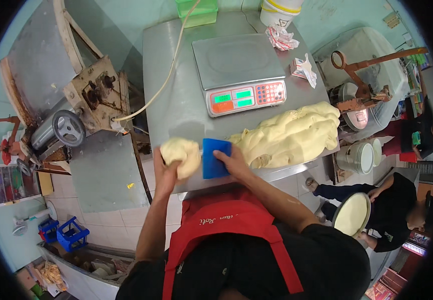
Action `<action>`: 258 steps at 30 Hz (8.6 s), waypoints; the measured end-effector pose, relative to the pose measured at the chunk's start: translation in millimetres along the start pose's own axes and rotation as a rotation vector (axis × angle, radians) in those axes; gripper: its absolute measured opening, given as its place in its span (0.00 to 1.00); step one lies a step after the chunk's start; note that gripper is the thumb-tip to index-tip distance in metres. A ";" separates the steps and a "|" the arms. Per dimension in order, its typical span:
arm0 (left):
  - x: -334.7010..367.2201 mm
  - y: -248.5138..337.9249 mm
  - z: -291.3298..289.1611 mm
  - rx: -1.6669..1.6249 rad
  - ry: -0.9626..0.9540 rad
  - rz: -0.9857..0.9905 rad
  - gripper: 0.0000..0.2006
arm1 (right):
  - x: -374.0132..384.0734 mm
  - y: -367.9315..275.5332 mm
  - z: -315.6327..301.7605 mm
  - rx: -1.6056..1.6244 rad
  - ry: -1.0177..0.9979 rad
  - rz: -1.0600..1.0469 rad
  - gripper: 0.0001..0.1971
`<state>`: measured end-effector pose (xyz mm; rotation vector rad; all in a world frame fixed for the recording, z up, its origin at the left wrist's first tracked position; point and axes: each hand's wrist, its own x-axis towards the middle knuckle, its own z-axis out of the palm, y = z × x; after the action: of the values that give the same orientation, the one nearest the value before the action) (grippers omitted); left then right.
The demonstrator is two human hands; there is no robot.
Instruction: The person cuts portions of dough from a large mass using a blue scraper, weighs each portion on a digital scale, and then feeds the dough into a mechanical roller machine. The person repeats this cycle of cutting, weighing, and rolling throughout the video.
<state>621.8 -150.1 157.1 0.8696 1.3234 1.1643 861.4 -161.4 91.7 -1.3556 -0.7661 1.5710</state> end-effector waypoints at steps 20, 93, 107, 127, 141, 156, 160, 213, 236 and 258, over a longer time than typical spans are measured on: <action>154.4 18.2 139.8 0.821 -0.263 0.931 0.34 | -49.1 -49.9 -142.6 -0.590 0.477 -0.123 0.19; 54.8 -17.9 88.1 0.805 -0.340 0.540 0.32 | 20.3 -121.0 -112.8 -1.131 0.439 -0.669 0.35; 85.2 -1.1 90.8 0.739 -0.266 0.459 0.25 | 122.6 -204.0 -97.2 -1.078 0.329 -0.767 0.34; 229.1 62.7 256.8 1.000 -0.320 0.811 0.39 | 10.8 -189.3 -62.2 -1.037 -0.466 -0.315 0.27; 134.7 49.8 93.0 0.411 -0.061 0.448 0.26 | 8.2 -153.2 -74.8 -1.288 0.190 -0.820 0.18; 117.2 30.2 113.0 0.534 -0.114 0.508 0.21 | 116.7 -237.7 -35.6 -1.233 0.229 -1.028 0.36; 132.2 30.2 132.5 0.598 -0.206 0.618 0.18 | 149.8 -202.7 -27.2 -1.468 0.247 -1.108 0.33; -216.5 30.3 -47.5 -0.328 -1.059 -0.433 0.27 | -346.7 14.1 92.4 -0.431 0.899 -0.519 0.32; -260.7 13.6 -328.1 -0.235 -0.717 -0.431 0.25 | -397.1 110.9 343.0 -0.343 0.300 -0.425 0.25; -103.0 106.6 -601.3 -0.419 -0.408 -0.358 0.31 | -213.5 109.5 672.4 0.299 0.067 0.018 0.27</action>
<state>27.3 -309.4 225.3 0.5001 0.8166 0.8769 181.4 -334.0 224.1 -1.1903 -0.4572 1.5748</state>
